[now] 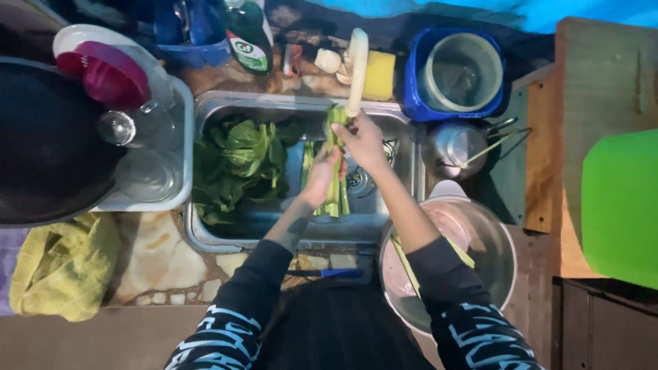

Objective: The recorder is washing and peeling stalks of celery over a kitchen sink.

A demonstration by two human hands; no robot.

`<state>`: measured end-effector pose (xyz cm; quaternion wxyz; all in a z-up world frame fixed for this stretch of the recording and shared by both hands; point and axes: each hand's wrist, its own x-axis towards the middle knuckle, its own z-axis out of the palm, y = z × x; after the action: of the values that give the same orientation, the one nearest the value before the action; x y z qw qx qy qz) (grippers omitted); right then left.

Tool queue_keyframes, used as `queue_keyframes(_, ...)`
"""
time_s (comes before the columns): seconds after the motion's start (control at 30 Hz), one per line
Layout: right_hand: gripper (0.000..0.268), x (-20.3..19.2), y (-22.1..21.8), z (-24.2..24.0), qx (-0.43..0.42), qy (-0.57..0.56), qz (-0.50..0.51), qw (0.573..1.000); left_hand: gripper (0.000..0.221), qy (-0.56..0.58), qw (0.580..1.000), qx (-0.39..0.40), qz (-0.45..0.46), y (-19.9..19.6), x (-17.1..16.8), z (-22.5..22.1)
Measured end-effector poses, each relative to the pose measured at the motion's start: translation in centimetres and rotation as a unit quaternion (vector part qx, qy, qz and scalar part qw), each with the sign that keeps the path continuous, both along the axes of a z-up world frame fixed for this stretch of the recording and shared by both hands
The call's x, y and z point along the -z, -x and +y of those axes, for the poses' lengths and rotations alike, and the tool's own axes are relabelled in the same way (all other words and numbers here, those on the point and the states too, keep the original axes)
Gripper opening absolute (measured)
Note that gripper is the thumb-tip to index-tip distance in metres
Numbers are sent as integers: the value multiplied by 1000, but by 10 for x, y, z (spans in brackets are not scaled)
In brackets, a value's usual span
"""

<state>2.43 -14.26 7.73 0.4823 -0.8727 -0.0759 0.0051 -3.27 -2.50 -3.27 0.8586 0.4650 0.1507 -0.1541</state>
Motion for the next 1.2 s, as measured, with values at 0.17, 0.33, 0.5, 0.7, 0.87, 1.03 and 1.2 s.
queue_keyframes(0.17, 46, -4, -12, 19, 55, 101, 67, 991, 30, 38, 997, 47, 49, 5, 11, 11)
queue_keyframes(0.33, 36, 35, -34, -1, -79, 41, 15, 996, 27, 19, 997, 67, 41, 4, 24, 4)
queue_keyframes(0.5, 31, 30, -39, -3, -126, -30, 74, 989, 32, -17, 996, 83, 19, 5, 2, 12)
queue_keyframes(0.7, 28, -2, -31, 12, -103, 6, 95, 990, 26, 38, 994, 90, 45, -2, 2, 15)
queue_keyframes(0.87, 40, -13, -29, 21, -11, 47, 108, 993, 24, 8, 998, 58, 18, -3, 19, -1)
queue_keyframes(1.03, 34, 11, -37, 14, -65, -233, 87, 966, 23, -30, 999, -37, -5, -2, -1, 0)
queue_keyframes(1.2, 28, 16, -30, 8, -70, -136, 34, 988, 23, -40, 997, -65, -9, -3, -7, -4)
